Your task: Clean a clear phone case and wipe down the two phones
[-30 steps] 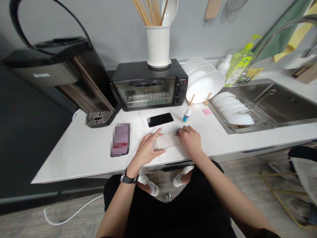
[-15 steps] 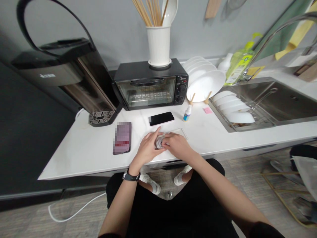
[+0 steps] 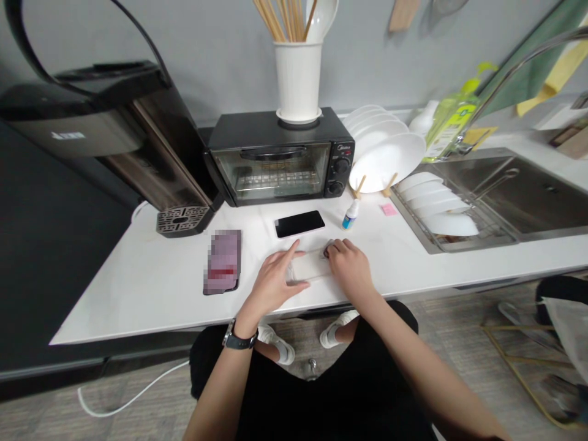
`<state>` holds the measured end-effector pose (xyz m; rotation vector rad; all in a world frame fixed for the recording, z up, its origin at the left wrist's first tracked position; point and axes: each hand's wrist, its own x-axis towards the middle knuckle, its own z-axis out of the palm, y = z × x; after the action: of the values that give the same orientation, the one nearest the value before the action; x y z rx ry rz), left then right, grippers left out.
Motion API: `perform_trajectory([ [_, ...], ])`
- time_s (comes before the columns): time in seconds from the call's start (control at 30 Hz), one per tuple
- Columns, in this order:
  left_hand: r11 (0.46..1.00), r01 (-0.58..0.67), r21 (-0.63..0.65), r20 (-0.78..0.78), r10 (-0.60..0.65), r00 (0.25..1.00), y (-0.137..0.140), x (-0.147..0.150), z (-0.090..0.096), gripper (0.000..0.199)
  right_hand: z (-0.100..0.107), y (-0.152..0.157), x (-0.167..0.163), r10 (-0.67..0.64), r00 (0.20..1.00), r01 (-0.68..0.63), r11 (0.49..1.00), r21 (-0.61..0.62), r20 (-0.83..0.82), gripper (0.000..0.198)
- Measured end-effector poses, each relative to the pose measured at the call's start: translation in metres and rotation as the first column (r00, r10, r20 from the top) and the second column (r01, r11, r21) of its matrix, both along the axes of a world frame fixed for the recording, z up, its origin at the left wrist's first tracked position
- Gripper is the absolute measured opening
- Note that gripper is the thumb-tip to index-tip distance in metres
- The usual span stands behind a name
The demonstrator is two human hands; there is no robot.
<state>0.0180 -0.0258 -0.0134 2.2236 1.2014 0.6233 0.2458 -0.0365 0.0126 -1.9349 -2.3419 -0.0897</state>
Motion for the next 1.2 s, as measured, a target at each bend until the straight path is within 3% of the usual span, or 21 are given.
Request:
perform_trajectory([
  [0.13,1.000,-0.022,-0.001,-0.005,0.022,1.000,0.000,0.000,-0.002,0.112,-0.010,0.007,-0.033,0.209,0.967,-0.210,0.978,0.010,-0.145,0.023],
  [0.23,0.999,-0.037,0.020,-0.011,0.037,0.999,-0.001,-0.001,-0.004,0.108,-0.008,0.005,-0.044,0.381,0.877,-0.396,0.918,0.010,-0.294,0.017],
  [0.37,0.999,-0.001,0.039,-0.011,0.002,1.000,-0.004,-0.002,-0.004,0.110,0.003,-0.003,-0.028,0.405,0.829,-0.464,0.883,-0.069,-0.385,0.015],
  [0.5,1.000,-0.004,0.026,-0.022,0.004,1.000,-0.006,-0.002,-0.001,0.111,0.010,-0.011,0.003,0.219,0.931,-0.273,0.949,-0.158,-0.293,0.016],
  [0.6,1.000,-0.002,0.024,-0.016,0.002,1.000,-0.006,-0.002,0.000,0.111,0.010,-0.017,0.020,0.048,0.984,-0.073,0.987,-0.144,-0.170,0.016],
  [0.8,1.000,0.008,0.013,-0.019,-0.008,1.000,-0.004,-0.001,0.000,0.113,0.001,-0.019,0.024,-0.121,0.992,0.121,0.993,0.002,-0.035,0.020],
  [0.9,1.000,-0.004,-0.006,-0.021,0.003,1.000,-0.004,0.000,0.002,0.113,-0.004,-0.007,0.019,-0.187,0.981,0.189,0.981,0.045,-0.046,0.021],
  [1.0,1.000,-0.003,-0.005,-0.008,0.003,1.000,-0.004,0.000,0.003,0.115,-0.009,0.004,0.006,-0.108,0.984,0.114,0.993,0.039,-0.144,0.020],
  [1.07,1.000,-0.011,0.003,0.003,0.011,1.000,-0.004,0.000,0.003,0.115,-0.012,0.007,-0.009,0.020,0.963,-0.017,1.000,0.012,-0.269,0.017],
  [1.2,0.999,-0.040,0.012,0.001,0.040,0.999,-0.004,-0.001,0.001,0.111,-0.015,0.001,-0.035,0.264,0.839,-0.304,0.953,-0.008,-0.477,0.013],
])
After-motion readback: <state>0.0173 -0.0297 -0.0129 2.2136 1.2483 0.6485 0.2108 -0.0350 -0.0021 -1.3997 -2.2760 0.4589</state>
